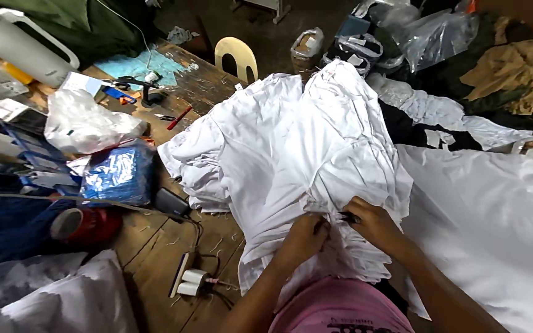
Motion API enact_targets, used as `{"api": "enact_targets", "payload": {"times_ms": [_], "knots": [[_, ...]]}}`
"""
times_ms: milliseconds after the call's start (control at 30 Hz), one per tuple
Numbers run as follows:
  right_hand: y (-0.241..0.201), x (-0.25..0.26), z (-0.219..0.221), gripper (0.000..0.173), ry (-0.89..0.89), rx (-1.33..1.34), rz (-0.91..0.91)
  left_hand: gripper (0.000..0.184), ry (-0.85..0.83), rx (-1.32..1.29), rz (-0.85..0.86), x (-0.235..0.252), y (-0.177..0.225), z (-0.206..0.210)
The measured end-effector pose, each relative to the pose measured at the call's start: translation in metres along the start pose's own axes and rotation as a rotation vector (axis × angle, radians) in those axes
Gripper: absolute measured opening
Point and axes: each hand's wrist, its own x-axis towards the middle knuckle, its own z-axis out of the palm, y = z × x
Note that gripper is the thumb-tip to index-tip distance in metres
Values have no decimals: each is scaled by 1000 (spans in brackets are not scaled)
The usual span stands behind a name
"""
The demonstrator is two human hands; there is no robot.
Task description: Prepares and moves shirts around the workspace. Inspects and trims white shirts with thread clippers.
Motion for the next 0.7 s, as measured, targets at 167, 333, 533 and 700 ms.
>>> {"api": "enact_targets", "payload": {"times_ms": [167,333,533,700], "knots": [[-16,4,-9,16,341,211,-118,49,-21,-400,-188,17,15,12],[-33,3,-18,15,455,305,-271,31,70,-636,-55,41,42,18],[-31,-15,-38,16,456,284,-278,28,777,-599,507,28,13,-112],[-18,-5,-26,33,382,269,14,39,1112,-501,408,0,-17,-153]]}}
